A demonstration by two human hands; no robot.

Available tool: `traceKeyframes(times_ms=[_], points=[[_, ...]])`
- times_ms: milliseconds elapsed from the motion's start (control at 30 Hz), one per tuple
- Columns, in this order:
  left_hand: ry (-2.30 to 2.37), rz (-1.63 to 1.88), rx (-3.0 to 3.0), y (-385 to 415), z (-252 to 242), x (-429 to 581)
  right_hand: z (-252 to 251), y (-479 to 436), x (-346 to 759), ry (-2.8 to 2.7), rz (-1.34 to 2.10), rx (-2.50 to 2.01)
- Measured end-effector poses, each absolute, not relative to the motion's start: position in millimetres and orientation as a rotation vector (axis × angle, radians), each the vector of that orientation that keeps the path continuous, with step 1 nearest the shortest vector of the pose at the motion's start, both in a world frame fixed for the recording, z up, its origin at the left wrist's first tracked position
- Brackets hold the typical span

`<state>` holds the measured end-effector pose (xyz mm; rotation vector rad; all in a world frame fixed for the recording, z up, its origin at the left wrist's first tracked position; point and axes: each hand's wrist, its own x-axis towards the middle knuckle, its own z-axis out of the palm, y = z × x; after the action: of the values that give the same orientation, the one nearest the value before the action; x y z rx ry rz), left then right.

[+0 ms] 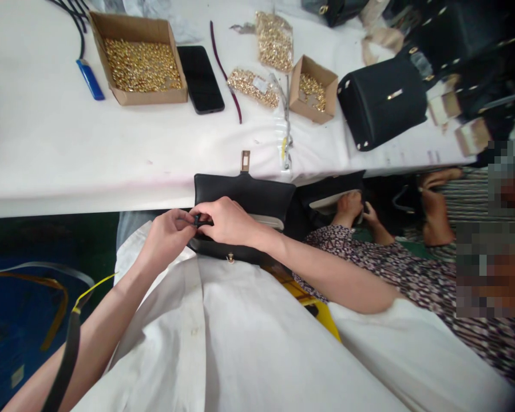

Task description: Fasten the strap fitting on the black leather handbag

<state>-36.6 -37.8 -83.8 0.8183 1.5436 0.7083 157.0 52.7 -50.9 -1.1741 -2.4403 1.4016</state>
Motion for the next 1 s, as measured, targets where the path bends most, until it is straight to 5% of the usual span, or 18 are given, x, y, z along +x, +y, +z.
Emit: traceKeyframes(times_ms=[1000], points=[[1.433, 0.863, 0.661, -79, -70, -18, -60, 26, 147, -1.990, 1.260, -1.615]])
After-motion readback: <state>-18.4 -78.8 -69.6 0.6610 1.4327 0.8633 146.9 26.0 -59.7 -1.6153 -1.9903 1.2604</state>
